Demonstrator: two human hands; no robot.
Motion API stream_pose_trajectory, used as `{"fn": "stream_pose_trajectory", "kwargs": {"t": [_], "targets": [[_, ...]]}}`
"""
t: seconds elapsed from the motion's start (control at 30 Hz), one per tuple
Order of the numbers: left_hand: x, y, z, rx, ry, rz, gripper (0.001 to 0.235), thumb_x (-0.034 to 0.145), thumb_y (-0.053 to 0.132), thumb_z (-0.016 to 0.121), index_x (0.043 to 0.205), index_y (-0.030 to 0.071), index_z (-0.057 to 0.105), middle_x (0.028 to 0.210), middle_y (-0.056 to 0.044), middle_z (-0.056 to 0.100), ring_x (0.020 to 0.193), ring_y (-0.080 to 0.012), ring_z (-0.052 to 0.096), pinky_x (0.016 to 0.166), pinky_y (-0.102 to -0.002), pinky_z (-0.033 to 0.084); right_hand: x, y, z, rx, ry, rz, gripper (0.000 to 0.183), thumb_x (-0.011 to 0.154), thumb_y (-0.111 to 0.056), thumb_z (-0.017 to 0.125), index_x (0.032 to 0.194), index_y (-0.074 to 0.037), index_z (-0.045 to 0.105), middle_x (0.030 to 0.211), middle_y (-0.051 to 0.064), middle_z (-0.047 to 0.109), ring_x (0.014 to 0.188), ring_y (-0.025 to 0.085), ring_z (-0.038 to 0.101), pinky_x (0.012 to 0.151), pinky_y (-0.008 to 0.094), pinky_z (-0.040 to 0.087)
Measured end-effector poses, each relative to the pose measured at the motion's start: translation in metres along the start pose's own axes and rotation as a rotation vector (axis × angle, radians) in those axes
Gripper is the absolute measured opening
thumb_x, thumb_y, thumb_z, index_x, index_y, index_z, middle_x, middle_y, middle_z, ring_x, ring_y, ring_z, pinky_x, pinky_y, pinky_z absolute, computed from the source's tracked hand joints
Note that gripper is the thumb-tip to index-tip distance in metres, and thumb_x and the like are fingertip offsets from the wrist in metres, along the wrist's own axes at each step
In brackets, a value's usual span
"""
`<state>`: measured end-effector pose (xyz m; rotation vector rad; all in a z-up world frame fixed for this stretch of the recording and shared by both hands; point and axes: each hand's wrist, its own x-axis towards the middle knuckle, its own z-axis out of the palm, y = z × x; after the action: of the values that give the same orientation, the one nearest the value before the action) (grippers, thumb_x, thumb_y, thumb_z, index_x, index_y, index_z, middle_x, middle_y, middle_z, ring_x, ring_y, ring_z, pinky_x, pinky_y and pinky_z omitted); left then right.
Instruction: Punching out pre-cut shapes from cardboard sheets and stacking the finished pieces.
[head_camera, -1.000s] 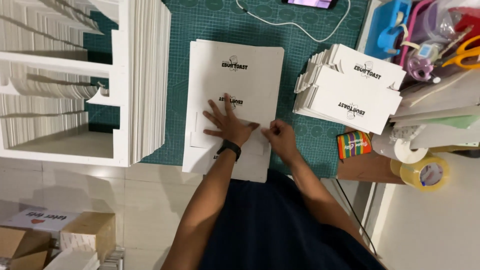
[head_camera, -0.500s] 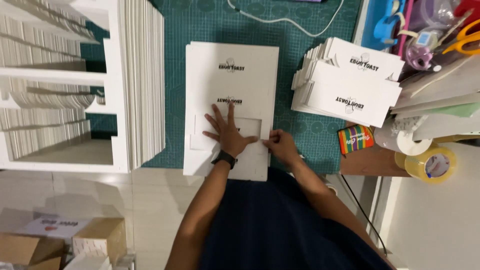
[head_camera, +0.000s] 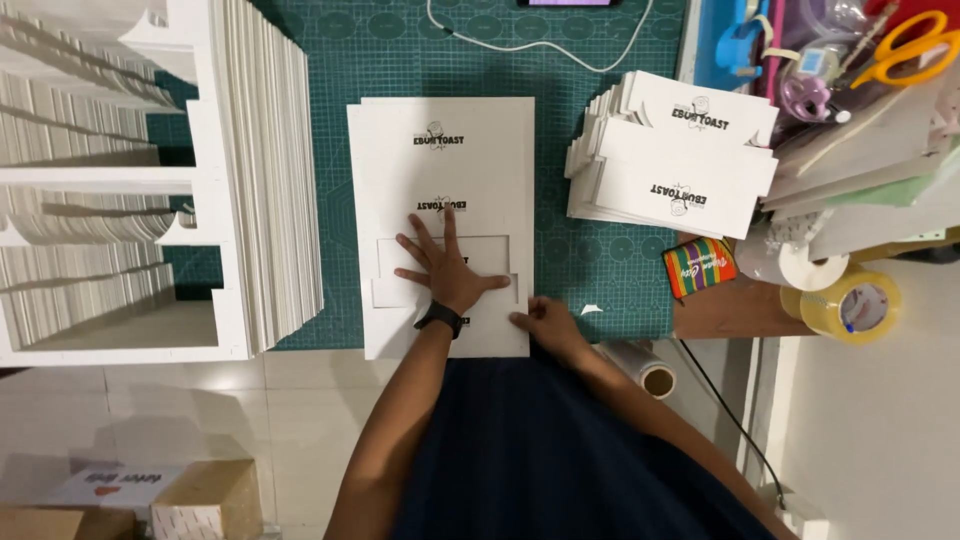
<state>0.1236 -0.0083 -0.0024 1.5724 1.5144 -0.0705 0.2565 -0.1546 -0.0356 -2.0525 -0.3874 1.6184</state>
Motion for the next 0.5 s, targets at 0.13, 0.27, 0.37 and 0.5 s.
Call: {"fn": "stream_pose_trajectory", "kwargs": {"t": [0.13,0.27,0.37,0.5], "targets": [[-0.002,0.004,0.0,0.021,0.034,-0.029,0.153,0.054,0.046,0.1,0.165,0.036,-0.004,0.166,-0.017,-0.031,0.145,-0.046,-0.038,0.104,-0.08,-0.022,0.017,0.027,0.006,-0.129,0.073,-0.155,0.043,0.082,-0.028,0.083,0.105,0.005,0.068,0.087,0.021,0.071,0.082,0.036,0.071,0.069,0.044,0.056],[0.016,-0.011,0.013,0.028,0.045,-0.062,0.156,0.052,0.048,0.102,0.164,0.041,-0.007,0.164,-0.014,-0.035,0.145,-0.044,-0.039,0.101,-0.079,-0.026,-0.012,-0.012,0.035,-0.558,0.198,-0.248,0.027,0.088,-0.028,0.073,0.104,-0.006,0.066,0.086,0.017,0.075,0.092,0.043,0.073,0.076,0.052,0.057],[0.002,0.005,-0.002,0.009,0.009,-0.057,0.154,0.054,0.05,0.101,0.164,0.038,-0.007,0.164,-0.017,-0.032,0.146,-0.046,-0.035,0.1,-0.08,-0.027,0.0,0.008,0.024,-0.333,0.207,-0.145,0.042,0.084,-0.034,0.079,0.111,-0.004,0.066,0.1,0.022,0.076,0.104,0.043,0.072,0.085,0.051,0.058],[0.002,-0.001,0.0,0.053,0.034,-0.025,0.149,0.057,0.046,0.1,0.165,0.036,-0.003,0.164,-0.018,-0.033,0.145,-0.0478,-0.036,0.1,-0.081,-0.026,-0.033,0.009,0.025,-0.058,0.21,0.002,0.054,0.09,-0.051,0.073,0.123,-0.008,0.068,0.112,0.018,0.074,0.111,0.036,0.07,0.088,0.046,0.057]]}}
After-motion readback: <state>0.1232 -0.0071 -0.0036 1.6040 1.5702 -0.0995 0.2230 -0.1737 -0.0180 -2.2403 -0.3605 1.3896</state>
